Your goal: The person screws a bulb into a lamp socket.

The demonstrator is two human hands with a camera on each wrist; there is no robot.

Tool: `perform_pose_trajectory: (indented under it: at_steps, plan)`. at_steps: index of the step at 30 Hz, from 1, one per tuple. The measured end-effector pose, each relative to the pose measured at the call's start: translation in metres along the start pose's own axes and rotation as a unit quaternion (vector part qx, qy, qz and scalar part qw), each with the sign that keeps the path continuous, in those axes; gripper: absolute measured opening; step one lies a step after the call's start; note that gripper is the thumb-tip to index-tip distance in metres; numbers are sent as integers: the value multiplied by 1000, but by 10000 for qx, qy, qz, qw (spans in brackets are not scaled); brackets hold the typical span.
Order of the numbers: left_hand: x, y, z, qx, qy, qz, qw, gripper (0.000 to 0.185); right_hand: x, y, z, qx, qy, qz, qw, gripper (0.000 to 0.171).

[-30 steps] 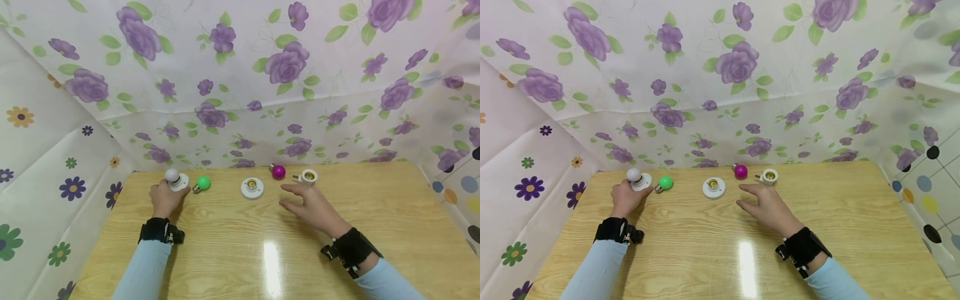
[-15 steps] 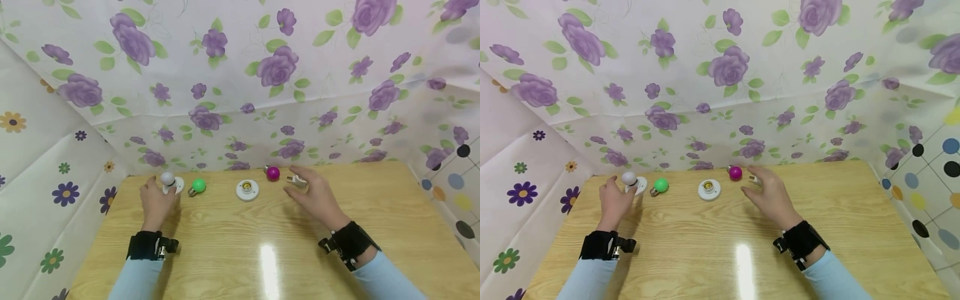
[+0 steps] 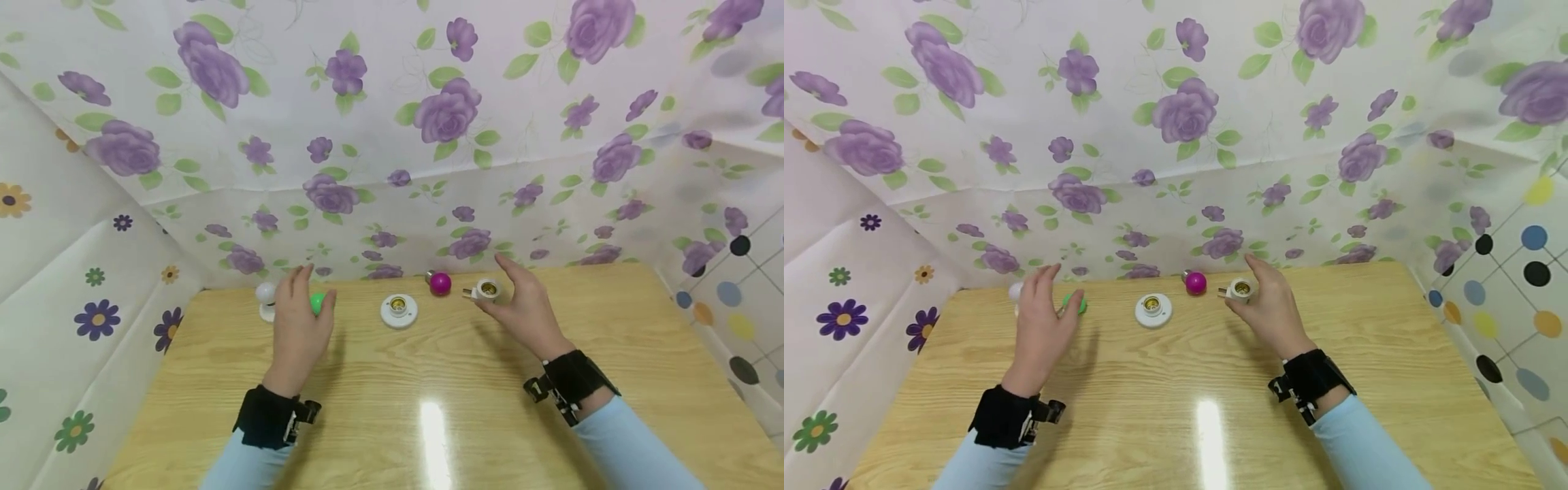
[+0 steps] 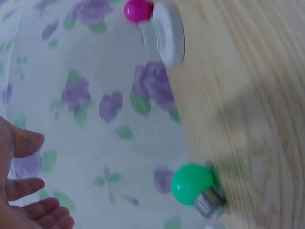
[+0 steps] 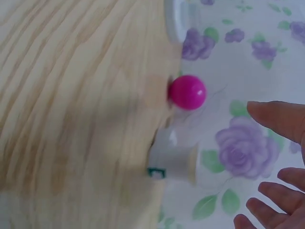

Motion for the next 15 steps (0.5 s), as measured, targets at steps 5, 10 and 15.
perform_pose_trajectory:
  at_steps: [5,10,15]
  plan:
    - [-9,19,13,152,-193,714,9971,58,4,16,3,-55,-454,679,9966,102]
    - [-20,27,28,342,-608,1000,9925,59,6,33,11,12,-818,1110,9905,110]
    - [-27,35,39,505,-981,1138,9874,53,8,40,14,-17,-864,1259,9883,103]
Point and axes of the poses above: each hand's wrist, its own x-axis towards the middle knuckle, its own z-axis out of the palm, y = z × x, the point moved 2 cm from there along x, towards the middle knuckle, and after that the axes turned 9 degrees about x, right-handed, at the moved point
